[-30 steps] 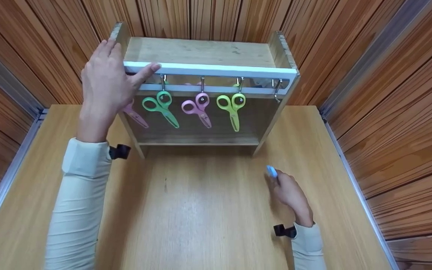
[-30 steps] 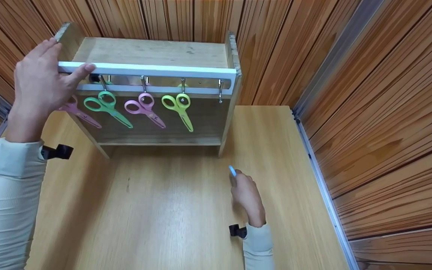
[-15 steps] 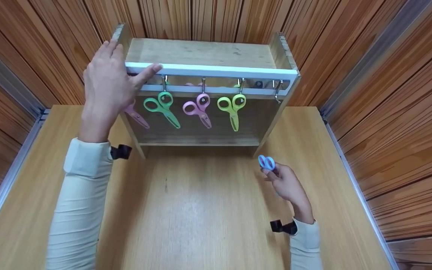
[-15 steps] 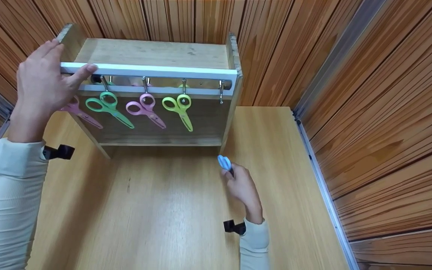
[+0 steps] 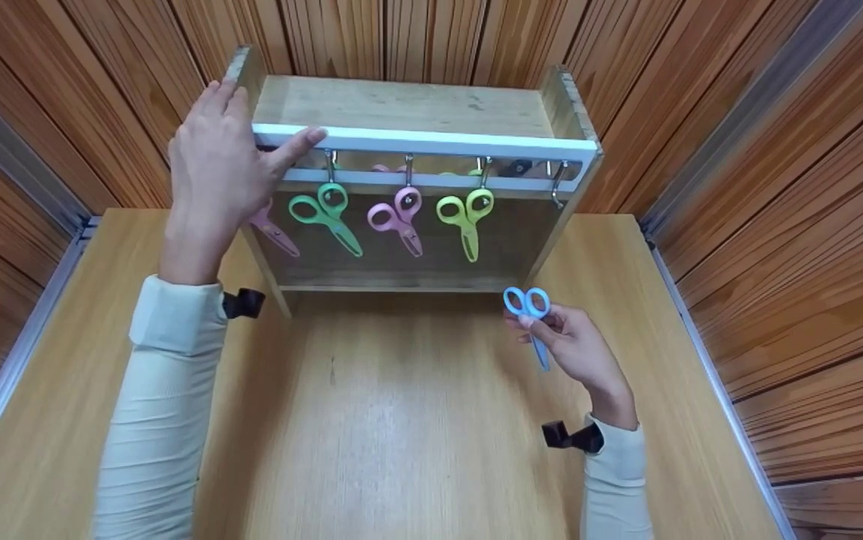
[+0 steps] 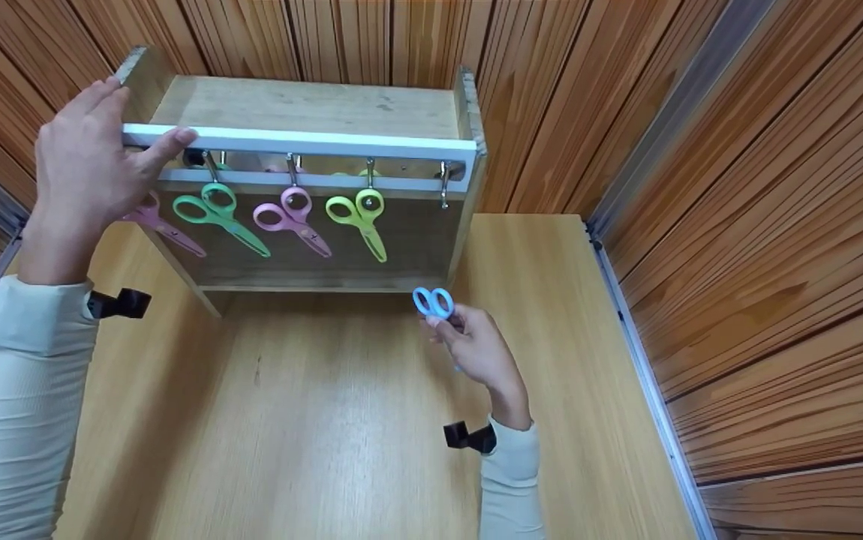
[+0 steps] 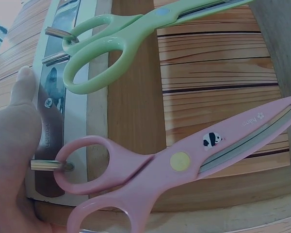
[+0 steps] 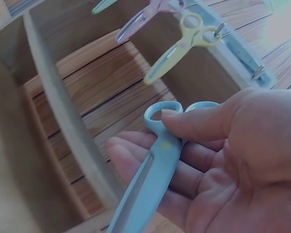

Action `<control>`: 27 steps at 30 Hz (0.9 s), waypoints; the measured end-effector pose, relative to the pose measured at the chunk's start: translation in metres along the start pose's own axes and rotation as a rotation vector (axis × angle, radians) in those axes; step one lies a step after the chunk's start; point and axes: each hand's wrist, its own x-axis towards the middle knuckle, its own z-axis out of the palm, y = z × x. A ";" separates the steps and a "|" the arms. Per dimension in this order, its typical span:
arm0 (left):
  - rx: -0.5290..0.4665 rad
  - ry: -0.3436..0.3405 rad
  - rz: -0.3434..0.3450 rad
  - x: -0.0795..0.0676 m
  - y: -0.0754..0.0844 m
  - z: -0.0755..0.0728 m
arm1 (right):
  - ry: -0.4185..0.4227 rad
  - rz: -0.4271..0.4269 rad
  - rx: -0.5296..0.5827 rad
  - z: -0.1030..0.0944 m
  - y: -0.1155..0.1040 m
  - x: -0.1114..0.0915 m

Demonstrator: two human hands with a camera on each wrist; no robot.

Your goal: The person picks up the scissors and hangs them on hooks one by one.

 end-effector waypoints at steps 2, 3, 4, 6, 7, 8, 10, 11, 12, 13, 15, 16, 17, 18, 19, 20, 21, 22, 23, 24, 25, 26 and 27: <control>0.003 0.002 0.002 0.000 0.000 0.000 | -0.020 -0.025 0.023 -0.002 -0.005 0.001; 0.007 0.002 0.003 0.000 0.000 0.000 | -0.026 -0.033 0.031 -0.002 -0.007 0.001; 0.009 0.001 0.002 0.000 0.000 0.000 | -0.033 -0.042 0.042 -0.003 -0.009 0.001; 0.012 0.002 0.001 0.001 0.000 0.000 | -0.045 -0.063 0.063 -0.004 -0.012 0.002; 0.011 0.002 0.001 0.001 0.000 0.000 | -0.046 -0.072 0.071 -0.005 -0.013 0.002; 0.010 0.002 0.000 0.001 0.000 0.000 | -0.048 -0.079 0.074 -0.005 -0.014 0.002; 0.002 0.000 -0.003 0.001 0.000 0.000 | -0.048 -0.095 0.075 -0.007 -0.016 0.003; 0.000 0.000 -0.004 0.001 0.000 0.000 | -0.048 -0.104 0.072 -0.007 -0.018 0.003; -0.002 0.000 -0.004 0.001 0.000 0.000 | -0.049 -0.113 0.069 -0.008 -0.019 0.004; -0.003 -0.002 -0.005 0.001 0.000 0.000 | -0.049 -0.121 0.065 -0.009 -0.020 0.004; -0.004 0.003 0.001 0.000 0.000 0.000 | -0.048 -0.141 0.050 -0.011 -0.023 0.004; -0.004 0.006 0.005 0.000 0.000 0.000 | -0.045 -0.150 0.045 -0.012 -0.025 0.004; -0.003 0.009 0.008 0.000 0.000 0.000 | -0.040 -0.155 0.040 -0.014 -0.026 0.005; -0.002 0.012 0.012 0.000 0.000 0.000 | -0.034 -0.159 0.035 -0.015 -0.028 0.005; -0.002 0.013 0.015 -0.001 0.000 0.000 | -0.028 -0.166 0.029 -0.017 -0.031 0.004; -0.004 0.015 0.019 0.000 0.000 -0.001 | -0.021 -0.173 0.024 -0.018 -0.033 0.004; -0.005 0.014 0.018 -0.001 0.000 -0.001 | -0.017 -0.182 0.023 -0.020 -0.036 0.004; -0.005 0.010 0.016 0.000 0.000 -0.001 | -0.014 -0.188 0.027 -0.021 -0.039 0.005; -0.005 0.008 0.015 0.000 0.000 -0.001 | -0.011 -0.198 0.026 -0.022 -0.042 0.005; -0.007 0.006 0.013 0.000 0.001 -0.001 | -0.011 -0.210 0.028 -0.023 -0.045 0.006; -0.009 0.004 0.011 0.000 0.001 -0.001 | -0.012 -0.221 0.033 -0.024 -0.048 0.006; -0.010 0.003 0.010 0.000 0.000 -0.001 | -0.013 -0.231 0.035 -0.025 -0.051 0.007; -0.010 0.001 0.008 0.000 0.001 -0.001 | -0.016 -0.239 0.037 -0.026 -0.054 0.008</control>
